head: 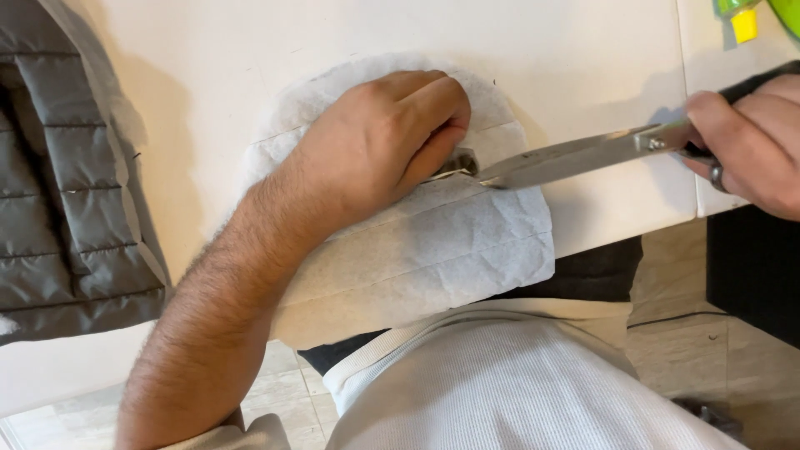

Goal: Cutting a precise opening in quilted fabric using scissors and then applying adhesive to the edges.

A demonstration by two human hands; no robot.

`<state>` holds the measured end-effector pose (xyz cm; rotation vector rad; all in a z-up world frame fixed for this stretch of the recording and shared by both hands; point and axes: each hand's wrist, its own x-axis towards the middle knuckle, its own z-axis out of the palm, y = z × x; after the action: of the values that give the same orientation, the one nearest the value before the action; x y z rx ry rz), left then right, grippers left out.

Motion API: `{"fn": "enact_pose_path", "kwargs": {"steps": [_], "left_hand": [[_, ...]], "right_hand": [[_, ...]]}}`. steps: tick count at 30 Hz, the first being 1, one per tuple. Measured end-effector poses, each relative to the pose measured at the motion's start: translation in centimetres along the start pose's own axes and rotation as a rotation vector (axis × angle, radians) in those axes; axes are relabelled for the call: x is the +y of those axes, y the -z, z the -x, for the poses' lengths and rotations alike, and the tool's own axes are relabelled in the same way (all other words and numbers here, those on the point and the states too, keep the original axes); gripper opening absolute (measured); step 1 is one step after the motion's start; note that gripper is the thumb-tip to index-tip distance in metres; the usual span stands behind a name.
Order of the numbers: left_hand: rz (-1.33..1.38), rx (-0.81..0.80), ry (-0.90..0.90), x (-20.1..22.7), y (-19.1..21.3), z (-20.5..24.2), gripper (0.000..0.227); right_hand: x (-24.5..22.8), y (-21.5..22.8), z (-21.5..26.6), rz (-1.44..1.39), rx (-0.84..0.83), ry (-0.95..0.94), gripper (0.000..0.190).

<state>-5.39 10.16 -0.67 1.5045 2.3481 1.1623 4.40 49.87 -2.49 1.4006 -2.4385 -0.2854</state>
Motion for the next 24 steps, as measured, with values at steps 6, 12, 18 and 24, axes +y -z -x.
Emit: {"fn": "enact_pose_path", "kwargs": {"steps": [6, 12, 18, 24], "left_hand": [[0.062, 0.136, -0.066, 0.5, 2.1, 0.2, 0.007], [-0.796, 0.289, 0.167, -2.4, 5.5, 3.8, 0.022], [-0.989, 0.220, 0.445, -1.1, 7.2, 7.6, 0.033], [-1.074, 0.265, 0.477, 1.3, 7.4, 11.5, 0.035]], "right_hand": [[-3.1, -1.5, 6.2, -0.304, -0.513, -0.734, 0.035], [-5.4, -0.4, 5.6, -0.394, -0.591, -0.911, 0.017], [-6.8, -1.4, 6.5, -0.363, -0.554, -0.924, 0.027], [-7.3, -4.3, 8.4, -0.488, -0.350, -0.871, 0.028]]}}
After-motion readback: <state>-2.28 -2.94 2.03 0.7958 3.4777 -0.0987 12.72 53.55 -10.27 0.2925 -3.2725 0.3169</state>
